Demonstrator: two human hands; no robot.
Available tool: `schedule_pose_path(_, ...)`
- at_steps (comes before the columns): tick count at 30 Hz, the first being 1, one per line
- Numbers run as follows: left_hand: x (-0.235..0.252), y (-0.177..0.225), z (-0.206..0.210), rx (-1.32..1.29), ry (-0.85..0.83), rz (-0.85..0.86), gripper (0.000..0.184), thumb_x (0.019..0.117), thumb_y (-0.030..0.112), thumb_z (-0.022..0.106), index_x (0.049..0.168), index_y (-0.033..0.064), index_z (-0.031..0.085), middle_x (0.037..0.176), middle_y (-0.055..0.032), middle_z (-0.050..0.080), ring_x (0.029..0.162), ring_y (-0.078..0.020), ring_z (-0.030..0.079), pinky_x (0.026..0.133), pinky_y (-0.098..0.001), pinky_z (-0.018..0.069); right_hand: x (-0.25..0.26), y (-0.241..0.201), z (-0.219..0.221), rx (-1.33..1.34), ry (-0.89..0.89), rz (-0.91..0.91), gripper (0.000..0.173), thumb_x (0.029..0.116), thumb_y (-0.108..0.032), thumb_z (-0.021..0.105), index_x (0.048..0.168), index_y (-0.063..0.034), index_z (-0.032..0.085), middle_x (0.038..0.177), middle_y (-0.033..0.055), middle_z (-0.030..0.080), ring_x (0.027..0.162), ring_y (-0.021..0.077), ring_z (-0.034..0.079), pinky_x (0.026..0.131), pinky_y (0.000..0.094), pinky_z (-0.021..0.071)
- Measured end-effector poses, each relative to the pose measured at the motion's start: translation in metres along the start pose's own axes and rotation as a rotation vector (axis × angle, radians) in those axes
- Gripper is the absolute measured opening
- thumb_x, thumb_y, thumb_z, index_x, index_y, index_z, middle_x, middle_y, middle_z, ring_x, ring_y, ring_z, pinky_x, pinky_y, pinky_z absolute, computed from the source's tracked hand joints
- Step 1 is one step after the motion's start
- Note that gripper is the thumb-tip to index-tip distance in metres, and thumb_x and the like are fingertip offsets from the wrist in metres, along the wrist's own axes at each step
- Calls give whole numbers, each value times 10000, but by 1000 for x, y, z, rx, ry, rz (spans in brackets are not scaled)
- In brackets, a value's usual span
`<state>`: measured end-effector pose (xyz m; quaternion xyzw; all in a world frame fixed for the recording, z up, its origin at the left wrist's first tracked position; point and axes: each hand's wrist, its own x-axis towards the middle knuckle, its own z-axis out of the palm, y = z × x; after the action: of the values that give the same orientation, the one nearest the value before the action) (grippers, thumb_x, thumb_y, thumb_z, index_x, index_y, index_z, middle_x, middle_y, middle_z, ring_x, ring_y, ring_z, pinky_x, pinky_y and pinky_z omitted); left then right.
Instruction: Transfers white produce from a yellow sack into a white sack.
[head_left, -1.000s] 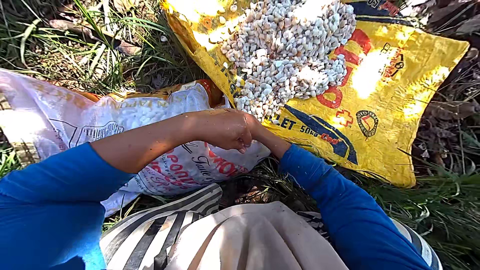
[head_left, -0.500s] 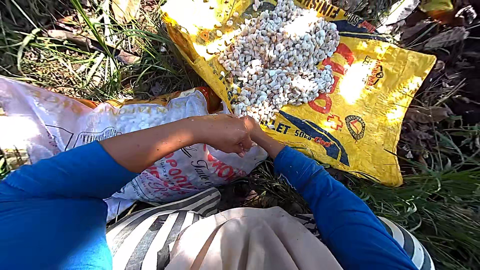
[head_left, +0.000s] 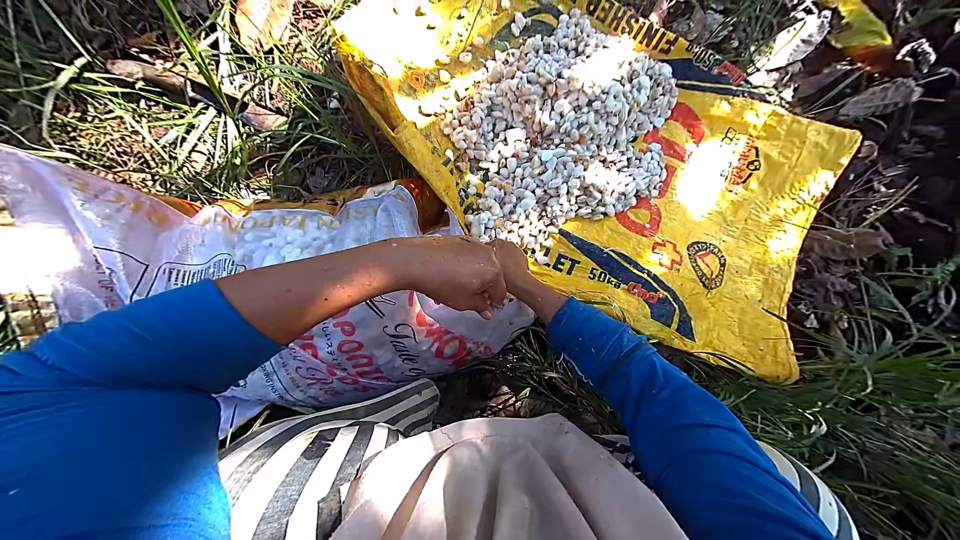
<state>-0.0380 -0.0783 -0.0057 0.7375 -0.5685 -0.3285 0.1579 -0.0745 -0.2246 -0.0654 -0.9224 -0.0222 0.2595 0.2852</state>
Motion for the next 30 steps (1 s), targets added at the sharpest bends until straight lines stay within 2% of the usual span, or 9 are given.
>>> schedule_pose_path(6,1,1,2,20,3,14,201,1005,237,661,934,83,769,871,-54,713,853,-206,681,807,-436,535,-16,0,-10,-59,-69,6,168,1027,-74,562,1075,61,651,1075,247,679,1044,383,671,866,543,527)
schedule_pose_path(9,2,2,6,30,67,5,269,1005,323,656,907,100,772,850,-24,725,848,-168,693,793,-400,556,-28,7,-15,-136,-236,93,275,1084,-140,484,1213,59,624,1160,242,680,1092,374,664,919,527,518)
schedule_pose_path(12,3,-11,0,-162,271,-26,338,1029,298,611,945,-8,727,837,-105,674,777,-199,643,737,-399,532,-33,18,-16,89,5,-168,174,1039,-6,537,1168,100,583,1102,259,661,1019,333,665,915,425,530)
schedule_pose_path(14,5,-18,-6,-265,438,-232,303,1059,232,570,1064,-40,703,899,-155,688,818,-235,660,795,-429,543,-40,-7,-38,111,56,-218,219,1052,-3,502,1243,86,563,1173,218,661,1084,225,645,966,304,508)
schedule_pose_path(17,12,-31,-17,-349,512,-575,338,1095,252,514,1205,-45,632,1020,-218,670,932,-327,657,893,-525,508,-37,-32,-62,104,26,-188,228,1097,-99,451,1213,50,578,1108,164,660,1011,140,631,876,242,493)
schedule_pose_path(20,19,-42,-17,-400,456,-633,390,1120,244,444,1209,-91,623,1095,-262,654,966,-348,663,914,-524,513,-30,-25,-65,57,73,-227,218,1087,-119,481,1104,39,630,965,142,659,878,133,636,793,257,501)
schedule_pose_path(24,19,-48,-12,-589,401,-584,314,1103,205,489,1123,-70,642,935,-152,654,767,-157,663,770,-321,573,-29,-6,-63,-18,75,-260,229,1081,-123,508,1056,67,635,873,207,652,788,286,662,757,408,540)
schedule_pose_path(27,19,-49,-9,-694,381,-591,233,1084,129,520,1092,-75,632,889,-121,660,729,-104,672,738,-259,579,-30,-6,-65,-176,77,-251,231,1079,-142,518,1068,62,627,939,235,668,889,353,689,829,465,545)
schedule_pose_path(30,19,-49,-5,-670,384,-601,236,1080,121,521,1034,-72,649,846,-120,663,702,-121,678,719,-280,585,-28,-7,-63,-298,80,-291,239,1065,-161,555,1073,62,641,963,241,680,944,376,692,867,483,532)
